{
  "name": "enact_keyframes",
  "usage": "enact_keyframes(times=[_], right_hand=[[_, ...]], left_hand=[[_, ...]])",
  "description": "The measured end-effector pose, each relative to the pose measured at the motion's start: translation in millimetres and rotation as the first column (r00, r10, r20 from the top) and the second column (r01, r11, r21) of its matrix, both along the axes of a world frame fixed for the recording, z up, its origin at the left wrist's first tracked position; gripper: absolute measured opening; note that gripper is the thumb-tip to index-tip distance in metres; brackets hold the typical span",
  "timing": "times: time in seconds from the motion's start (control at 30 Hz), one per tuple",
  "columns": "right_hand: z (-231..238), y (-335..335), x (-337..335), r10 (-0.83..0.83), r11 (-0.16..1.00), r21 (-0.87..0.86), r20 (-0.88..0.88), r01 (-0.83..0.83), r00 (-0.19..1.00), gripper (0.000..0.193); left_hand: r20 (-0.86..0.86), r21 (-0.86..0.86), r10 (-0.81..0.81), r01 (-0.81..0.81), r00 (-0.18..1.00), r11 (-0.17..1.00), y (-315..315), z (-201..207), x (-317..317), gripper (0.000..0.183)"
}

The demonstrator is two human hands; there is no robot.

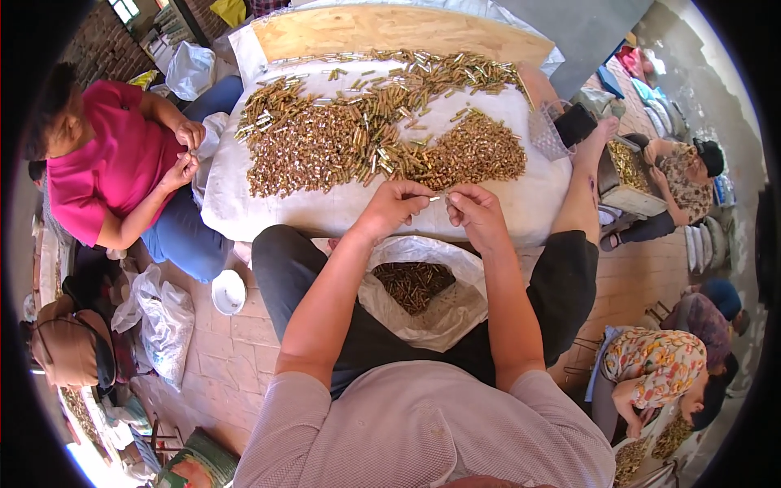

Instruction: The person repeatedly picks metal tubes and small components from piles on the table, inserts the small pieces into the tubes by hand, and drops them into a bag.

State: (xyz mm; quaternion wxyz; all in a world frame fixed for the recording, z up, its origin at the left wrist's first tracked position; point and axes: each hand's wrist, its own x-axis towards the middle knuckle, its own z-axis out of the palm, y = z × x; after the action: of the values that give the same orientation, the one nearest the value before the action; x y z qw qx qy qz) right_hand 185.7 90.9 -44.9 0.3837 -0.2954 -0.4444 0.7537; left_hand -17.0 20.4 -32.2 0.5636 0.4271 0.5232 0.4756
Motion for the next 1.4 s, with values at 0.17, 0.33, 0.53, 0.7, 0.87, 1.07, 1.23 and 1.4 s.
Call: enact_keyframes(times=[0.17, 0.33, 0.53, 0.7, 0.87, 1.07, 1.23, 1.4], right_hand=[[3.6, -3.0, -0.3, 0.020, 1.000, 0.003, 0.028, -0.021, 0.999, 0.010], [7.7, -4.6, -0.2, 0.039, 0.999, 0.020, 0.058, -0.041, 0.998, 0.010], [12.8, -4.6, 2.9, 0.065, 0.995, 0.069, 0.122, -0.074, 0.990, 0.009], [10.8, -4.9, 3.7, 0.089, 0.995, 0.039, 0.086, -0.093, 0.992, 0.009], [2.8, -4.4, 3.4, 0.077, 0.982, -0.172, -0.041, -0.083, 0.996, 0.011], [-1.0, -8.1, -0.7, 0.098, 0.941, -0.296, -0.232, -0.167, 0.968, 0.013], [4.6, -7.8, 4.8, 0.044, 0.959, -0.270, -0.144, -0.082, 0.989, 0.012], [8.7, -13.7, 9.4, 0.217, 0.973, -0.102, 0.080, -0.209, 0.973, 0.005]], left_hand=[[0.034, 0.021, 0.008, -0.009, 0.999, 1.000, 0.4, 0.2, 5.8, 0.017], [0.045, 0.022, 0.008, -0.009, 0.999, 1.000, 0.2, -2.3, 6.0, 0.017], [0.002, 0.033, 0.009, -0.009, 1.000, 0.999, 0.4, -4.0, 7.7, 0.018], [-0.058, 0.042, 0.019, -0.017, 0.998, 0.999, -0.8, -1.6, 8.2, 0.017], [-0.055, 0.102, 0.029, -0.023, 0.998, 0.994, -2.1, 1.1, 15.2, 0.013], [-0.055, 0.221, 0.044, -0.031, 0.998, 0.975, -0.2, -2.8, 24.8, 0.012], [0.018, 0.174, 0.028, -0.031, 0.999, 0.984, 0.9, -4.9, 21.2, 0.013], [-0.726, 0.320, 0.359, -0.173, 0.586, 0.931, 8.2, -12.9, -28.1, 0.024]])
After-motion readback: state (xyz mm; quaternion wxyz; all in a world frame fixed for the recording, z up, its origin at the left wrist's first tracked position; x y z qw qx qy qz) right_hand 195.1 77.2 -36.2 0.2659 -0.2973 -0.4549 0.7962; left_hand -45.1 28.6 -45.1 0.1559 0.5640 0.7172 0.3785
